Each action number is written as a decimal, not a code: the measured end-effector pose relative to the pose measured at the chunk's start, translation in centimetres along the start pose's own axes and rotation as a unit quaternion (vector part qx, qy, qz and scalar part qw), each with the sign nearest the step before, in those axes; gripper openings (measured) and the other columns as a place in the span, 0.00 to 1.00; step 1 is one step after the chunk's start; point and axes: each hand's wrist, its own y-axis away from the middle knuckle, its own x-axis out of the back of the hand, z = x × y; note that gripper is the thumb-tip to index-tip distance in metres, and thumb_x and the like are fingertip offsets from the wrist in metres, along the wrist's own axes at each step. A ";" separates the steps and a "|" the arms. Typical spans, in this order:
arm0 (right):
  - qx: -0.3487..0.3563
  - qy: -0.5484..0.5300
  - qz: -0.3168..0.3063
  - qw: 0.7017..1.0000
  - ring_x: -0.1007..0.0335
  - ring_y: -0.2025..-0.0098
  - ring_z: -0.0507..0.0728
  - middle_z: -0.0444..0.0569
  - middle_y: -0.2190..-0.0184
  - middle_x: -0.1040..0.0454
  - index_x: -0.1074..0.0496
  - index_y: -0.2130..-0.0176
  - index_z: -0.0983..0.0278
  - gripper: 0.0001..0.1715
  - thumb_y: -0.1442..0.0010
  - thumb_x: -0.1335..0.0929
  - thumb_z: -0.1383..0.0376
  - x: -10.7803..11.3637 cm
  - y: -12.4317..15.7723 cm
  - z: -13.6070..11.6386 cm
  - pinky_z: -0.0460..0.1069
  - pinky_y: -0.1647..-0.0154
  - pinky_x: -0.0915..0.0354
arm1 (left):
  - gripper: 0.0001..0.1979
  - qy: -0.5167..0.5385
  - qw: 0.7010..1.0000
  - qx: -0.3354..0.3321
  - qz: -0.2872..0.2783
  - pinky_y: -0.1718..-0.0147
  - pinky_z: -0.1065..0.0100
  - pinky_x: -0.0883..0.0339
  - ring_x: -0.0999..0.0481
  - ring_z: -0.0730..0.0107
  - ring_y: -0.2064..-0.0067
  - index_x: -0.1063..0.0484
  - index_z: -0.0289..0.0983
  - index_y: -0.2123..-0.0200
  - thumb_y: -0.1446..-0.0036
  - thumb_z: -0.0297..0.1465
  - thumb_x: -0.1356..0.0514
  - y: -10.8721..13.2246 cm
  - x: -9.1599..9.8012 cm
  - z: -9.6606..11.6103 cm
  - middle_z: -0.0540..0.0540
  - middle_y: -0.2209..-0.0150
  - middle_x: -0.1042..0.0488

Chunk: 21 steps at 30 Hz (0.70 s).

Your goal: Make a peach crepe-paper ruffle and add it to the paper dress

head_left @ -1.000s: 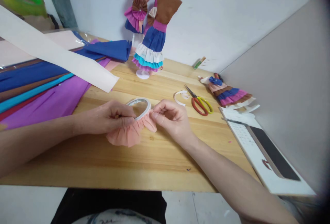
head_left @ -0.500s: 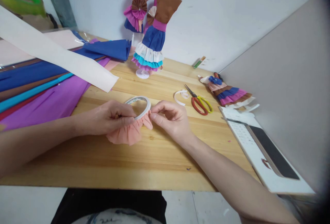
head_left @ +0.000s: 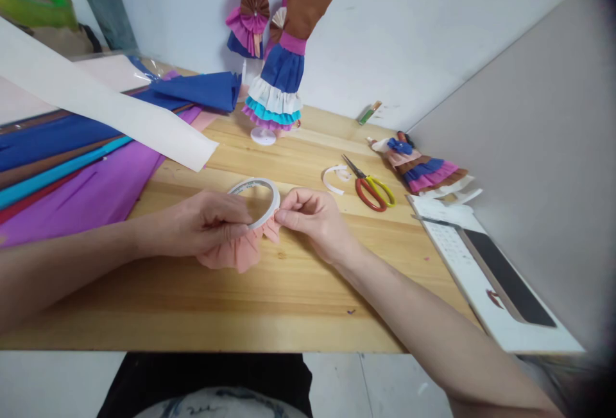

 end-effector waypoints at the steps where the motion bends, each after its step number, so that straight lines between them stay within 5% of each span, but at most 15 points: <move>1: -0.010 -0.005 0.000 1.000 0.31 0.77 0.49 0.42 0.81 0.23 0.27 0.79 0.64 0.18 0.62 0.19 0.60 0.0 0.0 0.0 0.46 0.72 0.37 | 0.18 -0.006 1.000 -0.013 0.001 0.74 0.73 0.44 0.39 0.75 0.74 0.43 0.37 0.78 0.34 0.31 0.49 -0.1 0.0 0.0 0.54 0.79 0.42; 7: -0.064 -0.039 -0.047 0.996 0.30 0.74 0.49 0.41 0.78 0.23 0.27 0.75 0.64 0.18 0.61 0.19 0.62 0.5 -0.3 -0.4 0.46 0.68 0.36 | 0.20 -0.027 0.997 -0.073 -0.007 0.71 0.69 0.45 0.40 0.72 0.73 0.47 0.38 0.78 0.32 0.32 0.50 -0.3 -0.1 0.2 0.52 0.78 0.43; 14: -0.075 -0.033 -0.137 0.987 0.34 0.77 0.49 0.43 0.80 0.27 0.26 0.77 0.65 0.20 0.54 0.22 0.53 1.0 -0.4 -0.9 0.46 0.73 0.39 | 0.22 0.026 0.998 -0.049 -0.026 0.70 0.68 0.43 0.40 0.72 0.72 0.45 0.38 0.78 0.30 0.39 0.52 -0.2 -0.2 0.0 0.52 0.77 0.43; 17: -0.078 -0.050 -0.152 0.984 0.33 0.75 0.50 0.43 0.78 0.26 0.25 0.75 0.65 0.24 0.54 0.23 0.47 1.1 -0.4 -1.0 0.46 0.73 0.38 | 0.23 0.041 0.998 -0.038 -0.021 0.68 0.68 0.41 0.38 0.71 0.70 0.42 0.37 0.78 0.31 0.40 0.51 0.0 -0.1 0.0 0.51 0.76 0.41; 21: -0.074 -0.019 -0.153 0.985 0.31 0.75 0.50 0.43 0.77 0.24 0.23 0.72 0.65 0.20 0.57 0.20 0.52 1.2 -0.4 -0.8 0.45 0.72 0.36 | 0.22 0.065 0.998 -0.004 0.002 0.69 0.69 0.39 0.34 0.70 0.69 0.30 0.34 0.71 0.32 0.43 0.50 0.3 0.1 -0.2 0.48 0.72 0.32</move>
